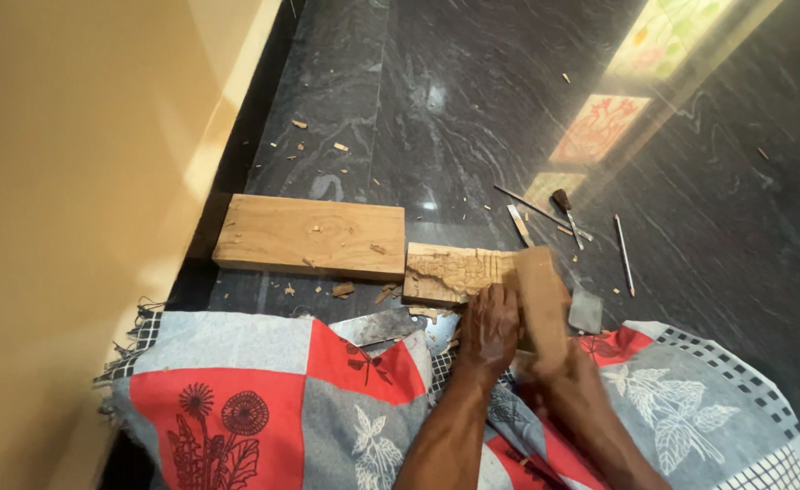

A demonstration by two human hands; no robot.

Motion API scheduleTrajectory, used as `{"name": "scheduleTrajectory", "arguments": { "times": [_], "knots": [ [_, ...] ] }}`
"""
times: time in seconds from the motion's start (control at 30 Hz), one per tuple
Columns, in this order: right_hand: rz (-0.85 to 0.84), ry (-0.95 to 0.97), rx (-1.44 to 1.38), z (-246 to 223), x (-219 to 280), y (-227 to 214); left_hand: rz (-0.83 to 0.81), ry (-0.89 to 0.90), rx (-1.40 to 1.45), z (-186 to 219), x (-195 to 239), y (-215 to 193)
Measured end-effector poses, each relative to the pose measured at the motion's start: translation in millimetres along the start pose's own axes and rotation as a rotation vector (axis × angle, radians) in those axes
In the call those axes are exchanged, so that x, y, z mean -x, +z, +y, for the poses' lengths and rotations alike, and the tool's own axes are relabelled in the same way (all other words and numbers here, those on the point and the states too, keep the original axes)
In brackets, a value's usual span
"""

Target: The person carves a rectangular wooden plank using a chisel and mallet, striking the chisel repeatedly to remove wood shavings and shape the surface. The person occasionally pauses to clear debris from the carved area.

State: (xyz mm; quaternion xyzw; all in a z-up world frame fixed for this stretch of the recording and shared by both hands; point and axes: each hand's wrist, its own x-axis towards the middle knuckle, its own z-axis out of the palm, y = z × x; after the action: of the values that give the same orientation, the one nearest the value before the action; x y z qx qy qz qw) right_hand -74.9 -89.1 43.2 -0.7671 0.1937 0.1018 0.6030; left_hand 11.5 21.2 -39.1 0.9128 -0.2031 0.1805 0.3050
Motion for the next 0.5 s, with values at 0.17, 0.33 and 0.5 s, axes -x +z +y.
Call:
{"name": "scheduleTrajectory", "arguments": {
  "times": [0.17, 0.33, 0.5],
  "knots": [
    [0.167, 0.042, -0.356, 5, 0, 5, 0.034, 0.013, -0.043, -2, 1, 7],
    [-0.003, 0.124, -0.197, 8, 3, 14, 0.119, 0.054, 0.019, -6, 3, -8],
    [0.175, 0.127, -0.461, 2, 7, 13, 0.060, 0.083, 0.002, 0, 5, -19]
  ]
}}
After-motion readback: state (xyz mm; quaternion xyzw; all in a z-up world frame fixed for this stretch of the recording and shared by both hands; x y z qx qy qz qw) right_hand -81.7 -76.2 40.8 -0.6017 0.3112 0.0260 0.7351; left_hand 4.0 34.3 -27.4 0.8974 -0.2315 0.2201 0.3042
